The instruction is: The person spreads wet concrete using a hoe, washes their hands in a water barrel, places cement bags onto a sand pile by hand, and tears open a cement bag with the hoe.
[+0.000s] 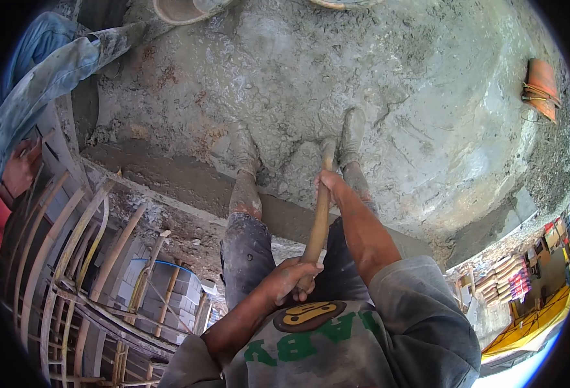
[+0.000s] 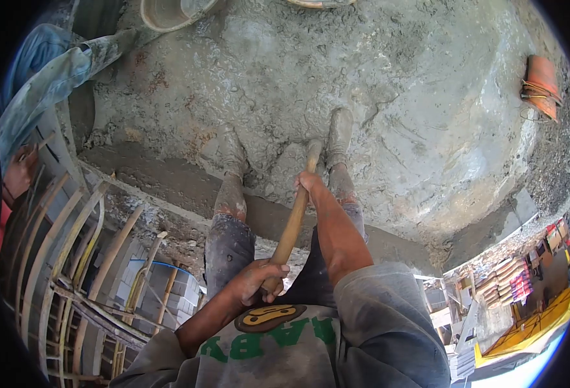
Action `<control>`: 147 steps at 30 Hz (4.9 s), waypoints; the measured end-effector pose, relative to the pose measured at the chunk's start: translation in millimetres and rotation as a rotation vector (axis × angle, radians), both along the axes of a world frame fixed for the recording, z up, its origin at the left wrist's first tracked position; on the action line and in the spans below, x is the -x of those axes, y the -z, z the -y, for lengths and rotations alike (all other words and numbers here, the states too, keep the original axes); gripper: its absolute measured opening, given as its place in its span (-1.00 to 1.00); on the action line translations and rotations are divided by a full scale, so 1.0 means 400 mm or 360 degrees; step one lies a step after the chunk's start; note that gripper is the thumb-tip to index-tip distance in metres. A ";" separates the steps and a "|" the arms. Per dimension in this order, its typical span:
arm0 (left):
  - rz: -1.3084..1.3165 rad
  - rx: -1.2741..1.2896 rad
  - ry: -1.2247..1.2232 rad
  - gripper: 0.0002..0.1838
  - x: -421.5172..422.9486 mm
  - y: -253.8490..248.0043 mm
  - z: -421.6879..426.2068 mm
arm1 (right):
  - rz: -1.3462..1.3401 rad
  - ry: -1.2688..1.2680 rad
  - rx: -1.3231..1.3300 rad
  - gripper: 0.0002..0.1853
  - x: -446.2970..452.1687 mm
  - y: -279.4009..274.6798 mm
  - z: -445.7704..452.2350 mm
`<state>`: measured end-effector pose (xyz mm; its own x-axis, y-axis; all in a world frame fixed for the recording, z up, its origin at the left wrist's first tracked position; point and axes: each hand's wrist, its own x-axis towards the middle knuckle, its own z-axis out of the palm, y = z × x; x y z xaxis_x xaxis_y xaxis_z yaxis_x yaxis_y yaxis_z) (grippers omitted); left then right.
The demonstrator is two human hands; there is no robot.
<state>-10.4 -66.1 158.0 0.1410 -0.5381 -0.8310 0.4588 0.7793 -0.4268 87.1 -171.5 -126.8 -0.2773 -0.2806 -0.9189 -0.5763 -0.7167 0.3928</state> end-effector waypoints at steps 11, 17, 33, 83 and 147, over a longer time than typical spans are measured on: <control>0.0680 -0.0475 -0.0030 -0.62 -0.205 -0.155 -0.127 | 0.0704 0.0133 -0.0561 -0.85 -0.442 -0.325 -0.328; 0.0927 -0.1144 0.0381 -0.63 -0.066 -0.106 -0.169 | 0.1412 0.0227 -0.1032 -0.63 -0.523 -0.489 -0.476; 0.0708 -0.1925 0.1349 -0.57 0.030 0.277 -0.191 | 0.1959 0.0422 -0.1129 -0.72 -0.417 -0.529 -0.479; 0.0340 -0.0242 0.0437 -0.61 -0.080 0.016 0.135 | 0.0048 0.0315 -0.0100 -0.96 -0.103 0.139 0.203; -0.0160 -0.0529 -0.0102 -0.85 0.153 0.352 0.350 | 0.0137 -0.0164 -0.0722 -0.81 0.074 0.194 -0.327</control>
<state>-71.7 -206.1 17.0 0.0741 -0.2283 -0.9708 0.3733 0.9090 -0.1853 57.7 -40.6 -204.5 -0.1866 0.1326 -0.9734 -0.5101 -0.8599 -0.0193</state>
